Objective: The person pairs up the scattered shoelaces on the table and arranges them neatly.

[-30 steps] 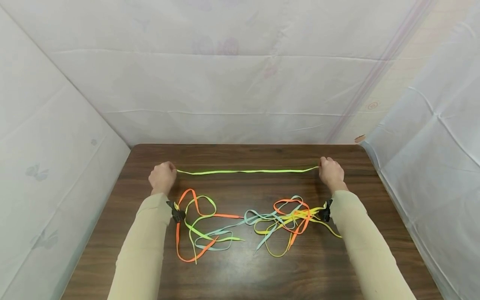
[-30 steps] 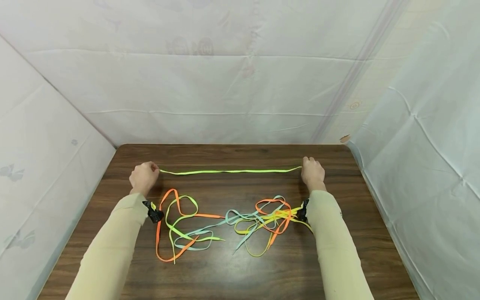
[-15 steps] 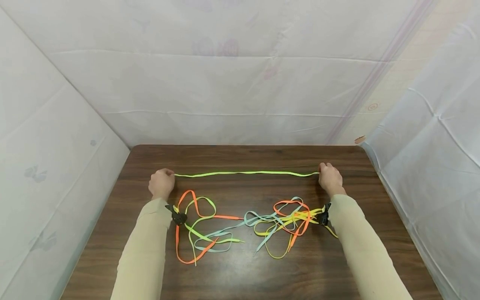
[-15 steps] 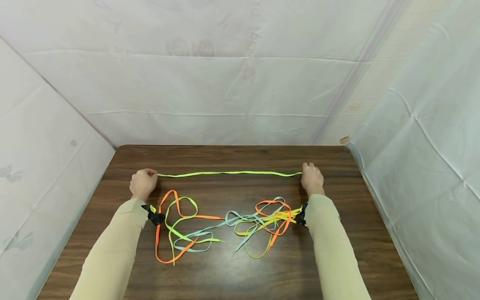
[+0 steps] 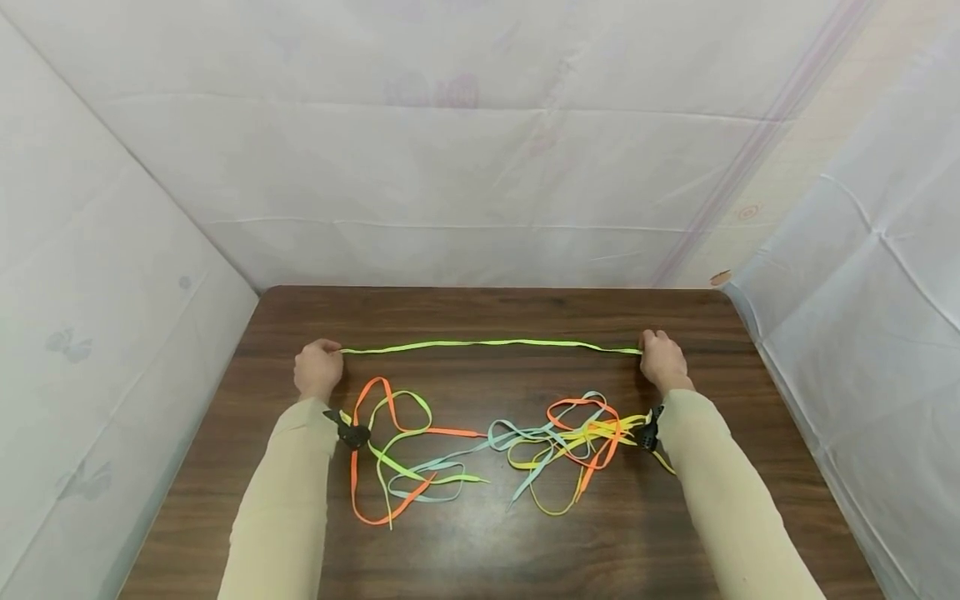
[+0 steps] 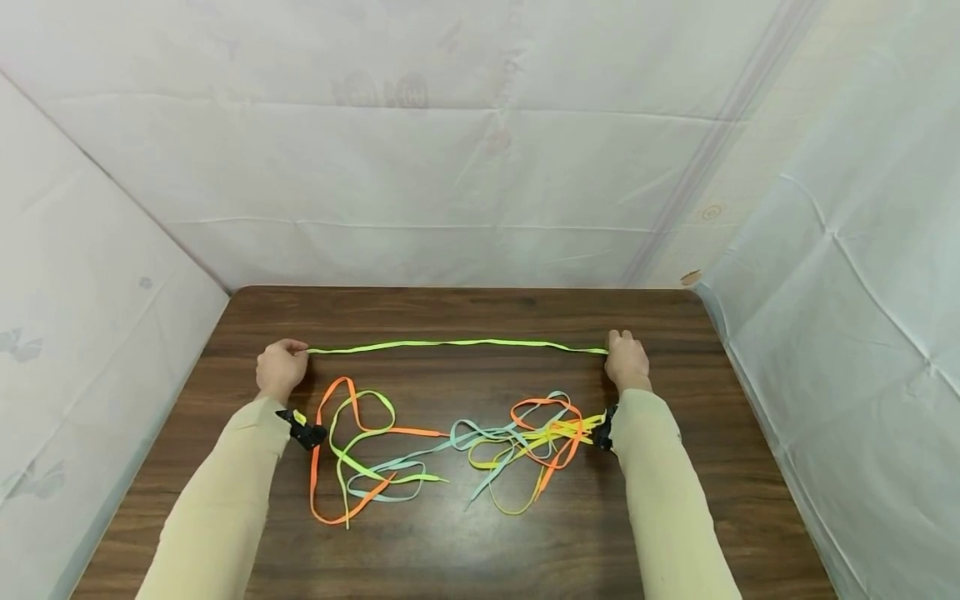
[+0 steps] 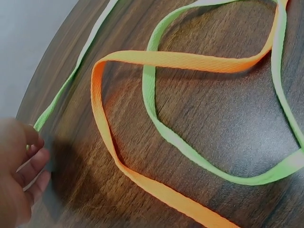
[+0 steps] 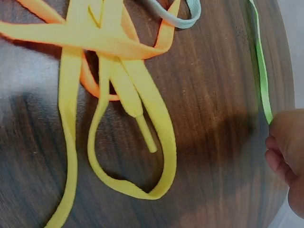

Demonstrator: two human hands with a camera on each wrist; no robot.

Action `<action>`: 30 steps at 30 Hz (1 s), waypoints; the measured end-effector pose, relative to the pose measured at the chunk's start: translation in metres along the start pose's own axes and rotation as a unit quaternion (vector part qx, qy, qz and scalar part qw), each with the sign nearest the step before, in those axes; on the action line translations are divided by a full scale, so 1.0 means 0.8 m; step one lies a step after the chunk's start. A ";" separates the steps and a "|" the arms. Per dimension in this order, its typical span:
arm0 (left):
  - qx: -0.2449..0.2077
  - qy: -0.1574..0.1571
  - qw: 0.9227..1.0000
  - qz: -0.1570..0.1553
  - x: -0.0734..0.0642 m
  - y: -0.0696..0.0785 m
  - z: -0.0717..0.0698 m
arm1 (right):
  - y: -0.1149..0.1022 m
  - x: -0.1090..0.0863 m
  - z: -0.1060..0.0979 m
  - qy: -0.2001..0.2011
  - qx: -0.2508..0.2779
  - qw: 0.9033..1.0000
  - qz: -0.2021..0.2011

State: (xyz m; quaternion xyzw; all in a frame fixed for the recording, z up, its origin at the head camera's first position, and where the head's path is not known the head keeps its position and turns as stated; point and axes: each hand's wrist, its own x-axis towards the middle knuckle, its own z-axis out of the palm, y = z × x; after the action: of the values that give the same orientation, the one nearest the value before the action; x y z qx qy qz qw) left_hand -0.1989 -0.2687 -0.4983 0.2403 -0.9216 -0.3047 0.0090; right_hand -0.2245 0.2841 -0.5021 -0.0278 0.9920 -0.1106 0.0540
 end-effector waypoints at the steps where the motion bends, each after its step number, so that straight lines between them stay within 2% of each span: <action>1: -0.005 0.004 1.000 0.004 -0.001 0.000 0.000 | 0.001 -0.001 0.001 -0.001 0.004 1.000 -0.001; 3: -0.010 0.016 1.000 0.016 -0.002 -0.001 -0.002 | 0.003 -0.003 0.005 -0.004 0.014 1.000 0.001; 6: -0.014 0.016 0.999 0.031 -0.002 -0.004 -0.004 | 0.008 -0.007 0.008 -0.008 0.018 1.000 0.005; 14: -0.008 -0.028 0.997 0.066 0.004 -0.014 -0.011 | 0.015 -0.014 0.008 -0.006 -0.010 1.000 0.014; 22: 0.011 -0.048 0.988 0.146 -0.006 -0.010 -0.016 | 0.014 -0.024 0.002 0.041 -0.020 0.999 -0.007; 30: 0.027 -0.062 0.979 0.193 -0.020 0.000 -0.021 | 0.007 -0.034 -0.009 0.033 -0.029 0.999 -0.026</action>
State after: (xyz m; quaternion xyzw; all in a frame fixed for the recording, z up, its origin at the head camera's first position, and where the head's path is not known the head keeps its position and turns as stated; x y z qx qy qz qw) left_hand -0.1820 -0.2711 -0.4827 0.0392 -0.9572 -0.2867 0.0041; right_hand -0.1989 0.2927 -0.4934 -0.0510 0.9950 -0.0843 0.0173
